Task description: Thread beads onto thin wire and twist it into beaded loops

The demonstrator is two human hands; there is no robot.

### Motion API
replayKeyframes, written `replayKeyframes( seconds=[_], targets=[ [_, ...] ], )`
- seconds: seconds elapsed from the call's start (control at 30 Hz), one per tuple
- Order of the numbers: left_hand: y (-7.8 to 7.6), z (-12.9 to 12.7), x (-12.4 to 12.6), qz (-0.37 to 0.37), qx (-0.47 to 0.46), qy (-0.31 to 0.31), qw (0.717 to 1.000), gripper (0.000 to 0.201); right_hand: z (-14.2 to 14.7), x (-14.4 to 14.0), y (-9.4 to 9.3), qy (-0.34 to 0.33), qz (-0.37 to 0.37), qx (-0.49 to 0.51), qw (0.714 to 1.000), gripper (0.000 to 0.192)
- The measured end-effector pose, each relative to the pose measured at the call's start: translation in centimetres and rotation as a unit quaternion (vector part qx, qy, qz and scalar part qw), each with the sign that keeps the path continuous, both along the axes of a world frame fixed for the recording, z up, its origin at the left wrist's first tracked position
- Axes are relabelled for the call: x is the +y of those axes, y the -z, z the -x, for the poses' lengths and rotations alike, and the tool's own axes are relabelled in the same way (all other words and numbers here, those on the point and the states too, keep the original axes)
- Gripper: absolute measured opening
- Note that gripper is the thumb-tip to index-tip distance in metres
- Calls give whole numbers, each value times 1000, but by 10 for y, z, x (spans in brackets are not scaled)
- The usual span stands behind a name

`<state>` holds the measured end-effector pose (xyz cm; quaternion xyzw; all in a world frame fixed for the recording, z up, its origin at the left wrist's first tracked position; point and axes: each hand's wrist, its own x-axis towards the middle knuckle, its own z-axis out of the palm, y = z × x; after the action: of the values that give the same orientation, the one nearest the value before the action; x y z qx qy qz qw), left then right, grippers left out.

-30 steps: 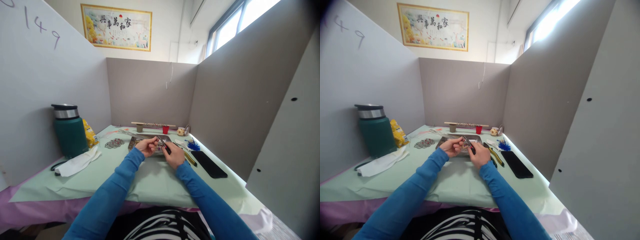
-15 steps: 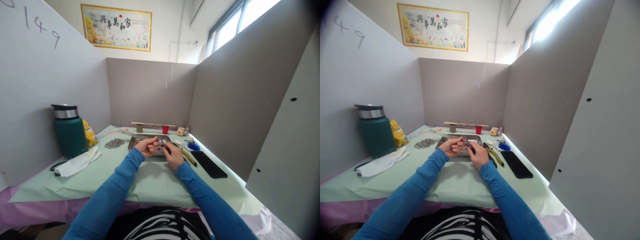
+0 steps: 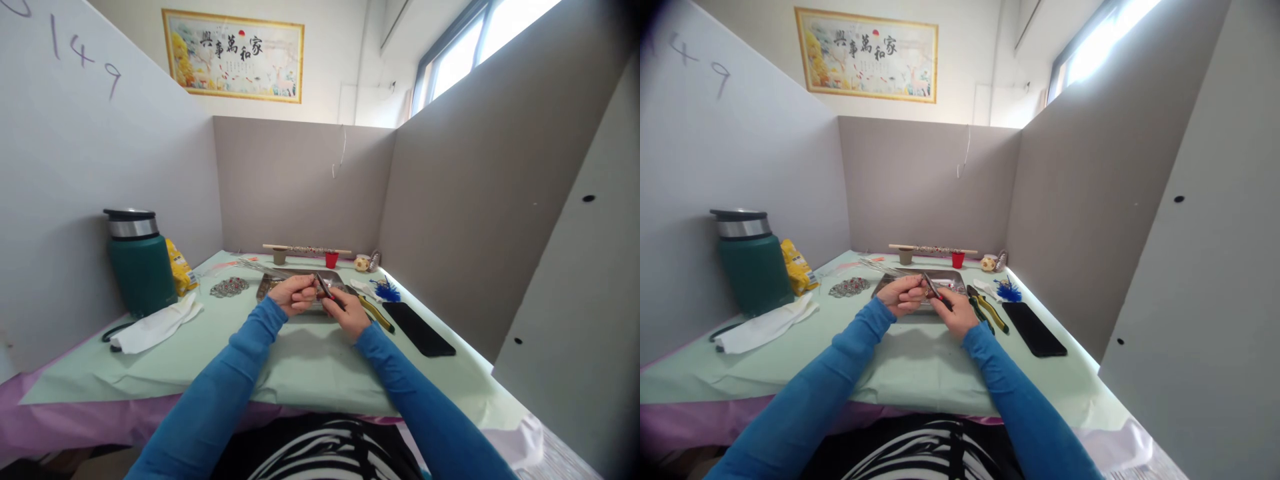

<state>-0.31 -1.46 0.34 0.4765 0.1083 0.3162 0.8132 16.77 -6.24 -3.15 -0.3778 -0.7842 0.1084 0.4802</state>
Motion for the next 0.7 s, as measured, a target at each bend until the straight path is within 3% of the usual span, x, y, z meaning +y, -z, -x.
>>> replayKeyframes(
  seconds=[0.3, 0.53, 0.7],
  targets=[
    [0, -3, 1, 8, -19, -17, 1000, 20, 3, 4, 6, 41, -93, 4, 995, 30],
    [-2, -4, 1, 44, -3, -24, 999, 19, 4, 5, 7, 78, -105, -2, 991, 30],
    [1, -5, 5, 30, -1, -47, 998, 15, 4, 5, 8, 98, -103, 0, 990, 28]
  ],
)
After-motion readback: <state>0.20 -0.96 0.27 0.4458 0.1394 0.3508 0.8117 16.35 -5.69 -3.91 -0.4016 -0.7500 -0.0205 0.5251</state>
